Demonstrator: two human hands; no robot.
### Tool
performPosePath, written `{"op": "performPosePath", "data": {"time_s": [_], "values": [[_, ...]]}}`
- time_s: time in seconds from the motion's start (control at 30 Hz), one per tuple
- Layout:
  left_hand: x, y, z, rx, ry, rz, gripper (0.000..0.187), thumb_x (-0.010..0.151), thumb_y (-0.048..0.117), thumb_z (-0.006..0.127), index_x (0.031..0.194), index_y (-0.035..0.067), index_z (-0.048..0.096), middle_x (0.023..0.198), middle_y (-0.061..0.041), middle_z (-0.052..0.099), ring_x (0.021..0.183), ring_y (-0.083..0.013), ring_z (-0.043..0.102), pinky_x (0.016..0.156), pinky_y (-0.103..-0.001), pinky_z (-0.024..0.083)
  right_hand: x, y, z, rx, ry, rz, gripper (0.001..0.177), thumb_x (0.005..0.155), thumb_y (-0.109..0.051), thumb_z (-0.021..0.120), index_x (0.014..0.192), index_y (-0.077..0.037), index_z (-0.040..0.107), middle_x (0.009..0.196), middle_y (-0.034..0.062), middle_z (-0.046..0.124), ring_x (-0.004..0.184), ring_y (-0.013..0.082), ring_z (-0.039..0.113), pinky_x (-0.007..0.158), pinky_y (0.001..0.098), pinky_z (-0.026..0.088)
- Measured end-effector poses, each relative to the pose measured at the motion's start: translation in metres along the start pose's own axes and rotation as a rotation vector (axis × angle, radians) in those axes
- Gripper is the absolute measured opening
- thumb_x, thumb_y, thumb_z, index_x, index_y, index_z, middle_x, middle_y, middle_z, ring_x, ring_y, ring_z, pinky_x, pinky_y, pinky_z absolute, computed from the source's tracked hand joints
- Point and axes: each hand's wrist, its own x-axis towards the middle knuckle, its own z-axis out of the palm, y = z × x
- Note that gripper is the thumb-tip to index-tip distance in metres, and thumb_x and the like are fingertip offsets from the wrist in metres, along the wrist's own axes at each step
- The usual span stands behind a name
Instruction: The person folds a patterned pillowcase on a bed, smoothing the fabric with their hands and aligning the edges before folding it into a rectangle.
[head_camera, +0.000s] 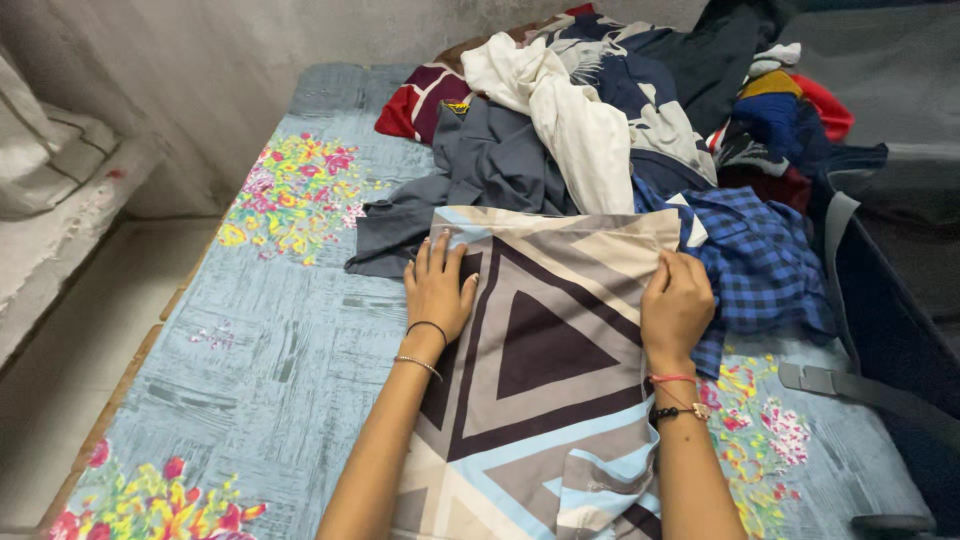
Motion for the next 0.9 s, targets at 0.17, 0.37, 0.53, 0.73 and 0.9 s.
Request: {"op": "performPosePath", "data": {"time_s": [0.17, 0.37, 0.53, 0.73, 0.9], "values": [[0.011, -0.008, 0.025, -0.096, 0.123, -0.112, 0.05, 0.092, 0.025, 0.068, 0.138, 0.01, 0.056, 0.151, -0.014, 0.047, 0.136, -0.0389, 0.043, 0.108, -0.052, 0.038, 0.001, 0.001, 0.002, -0.066, -0.011, 0.019, 0.034, 0.088, -0.004, 0.07, 0.122, -0.001, 0.071, 0.112, 0.0189, 0.064, 0.096, 0.0384, 0.066, 0.081, 0.0431, 0.053], [0.056, -0.067, 0.052, -0.435, 0.167, -0.489, 0.043, 0.088, 0.029, 0.075, 0.123, 0.005, 0.066, 0.089, -0.011, 0.073, 0.085, -0.0285, 0.07, 0.078, -0.04, 0.053, 0.015, 0.032, 0.009, 0.128, -0.093, 0.273, 0.035, 0.095, -0.009, 0.074, 0.129, -0.005, 0.068, 0.106, 0.0115, 0.063, 0.066, 0.0176, 0.056, 0.064, 0.032, 0.049], [0.069, -0.095, 0.057, -0.512, -0.021, -0.566, 0.034, 0.08, 0.031, 0.082, 0.101, 0.004, 0.076, 0.073, -0.005, 0.071, 0.067, -0.0175, 0.068, 0.065, -0.032, 0.053, 0.019, 0.028, 0.007, 0.203, -0.105, 0.299, 0.046, 0.088, -0.005, 0.076, 0.133, -0.01, 0.068, 0.092, 0.0079, 0.062, 0.063, 0.0168, 0.054, 0.062, 0.0317, 0.047], [0.087, -0.118, 0.064, -0.949, 0.024, -0.375, 0.029, 0.083, 0.026, 0.084, 0.102, 0.004, 0.079, 0.083, -0.001, 0.068, 0.069, -0.0095, 0.058, 0.067, -0.032, 0.046, 0.019, 0.008, -0.003, 0.115, -0.096, 0.142, 0.037, 0.091, -0.001, 0.073, 0.126, -0.011, 0.07, 0.096, 0.0093, 0.062, 0.071, 0.0232, 0.062, 0.063, 0.0359, 0.049], [0.089, -0.078, 0.023, -0.211, 0.23, -0.256, 0.029, 0.082, 0.023, 0.082, 0.107, 0.01, 0.075, 0.102, -0.011, 0.067, 0.095, -0.0323, 0.063, 0.08, -0.044, 0.05, 0.016, 0.004, -0.001, 0.042, -0.045, 0.034, 0.013, 0.099, -0.003, 0.069, 0.108, -0.011, 0.073, 0.104, 0.01, 0.064, 0.086, 0.0315, 0.067, 0.073, 0.0409, 0.052]]}}
